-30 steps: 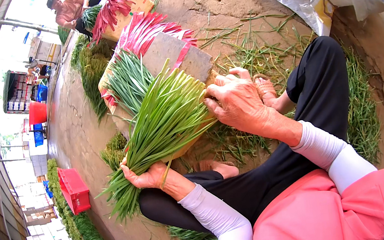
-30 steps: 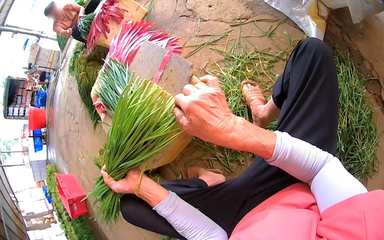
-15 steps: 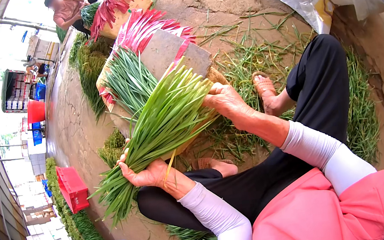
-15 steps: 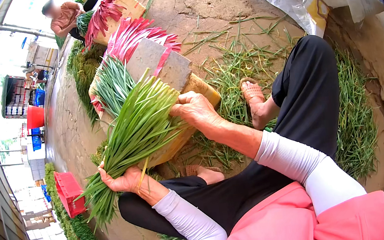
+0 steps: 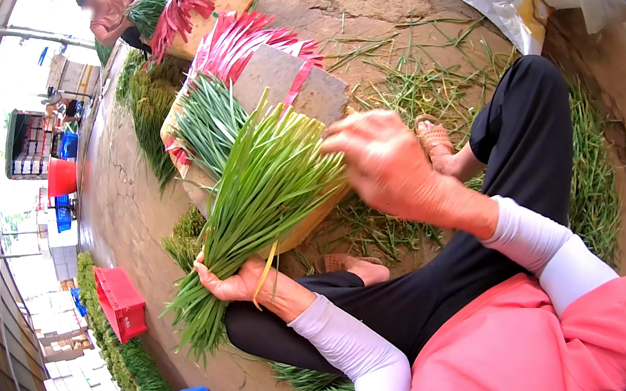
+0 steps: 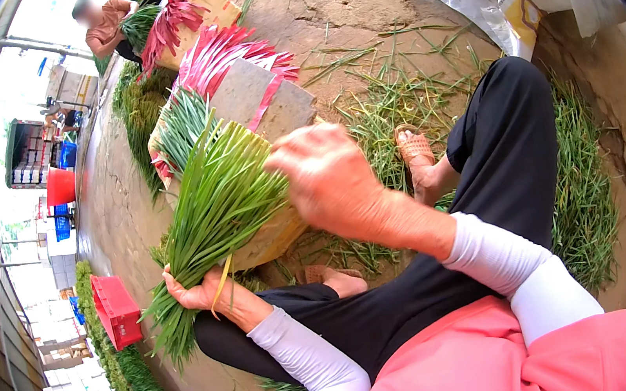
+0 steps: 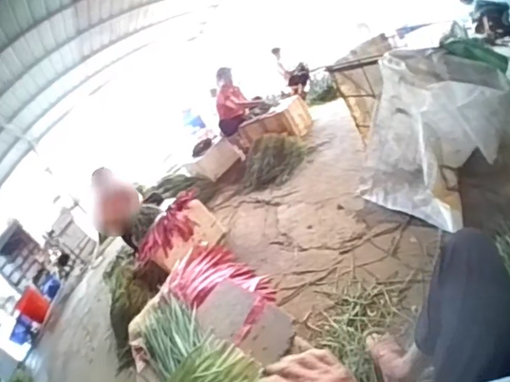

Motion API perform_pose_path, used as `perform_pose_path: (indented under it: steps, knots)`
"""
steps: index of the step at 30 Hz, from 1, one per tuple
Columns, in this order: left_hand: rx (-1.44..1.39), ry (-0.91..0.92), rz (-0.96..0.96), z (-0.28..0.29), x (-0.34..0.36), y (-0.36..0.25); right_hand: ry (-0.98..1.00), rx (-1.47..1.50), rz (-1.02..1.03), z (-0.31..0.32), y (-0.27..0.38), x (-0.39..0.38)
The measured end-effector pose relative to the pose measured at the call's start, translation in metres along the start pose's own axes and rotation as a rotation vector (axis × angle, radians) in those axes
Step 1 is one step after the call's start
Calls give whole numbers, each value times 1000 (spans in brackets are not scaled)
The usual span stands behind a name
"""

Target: The person holds a bunch of green onions, removes dry or damaged stalks by hand, aligns the roots, and secures the bundle with a pink plastic ribbon by tying a knot.

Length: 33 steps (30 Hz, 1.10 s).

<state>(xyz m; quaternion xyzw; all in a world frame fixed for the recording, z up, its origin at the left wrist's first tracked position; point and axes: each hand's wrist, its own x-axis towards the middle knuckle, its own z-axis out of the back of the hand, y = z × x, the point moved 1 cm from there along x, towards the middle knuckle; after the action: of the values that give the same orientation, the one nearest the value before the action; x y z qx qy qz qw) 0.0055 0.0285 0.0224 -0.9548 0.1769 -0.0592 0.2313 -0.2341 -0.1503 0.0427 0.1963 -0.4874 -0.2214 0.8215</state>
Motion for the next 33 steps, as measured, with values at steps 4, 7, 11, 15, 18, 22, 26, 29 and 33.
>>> perform_pose_path:
  steps: [4,7,11,15,18,22,26,29,33]
  knots:
    - [-41,-64,39,0,0,2,192,36,71,-17,22,-16]
    - [-37,-177,-13,13,2,-1,212,123,27,-22,30,-23]
    - [16,-283,-40,12,5,1,164,309,-149,-27,29,-17]
    - [39,-288,-89,14,8,-1,235,396,-419,-31,26,-5]
    - [30,-224,-38,11,5,2,294,127,-377,-34,20,-3]
    - [55,-242,-68,2,1,6,147,-86,-172,-38,9,1]
    - [109,-294,-105,2,2,7,91,-63,-105,-40,5,12]
    - [140,-291,-117,5,3,6,208,-59,-154,-44,6,12]
    - [164,-315,-138,5,2,6,305,175,-313,-55,2,8]
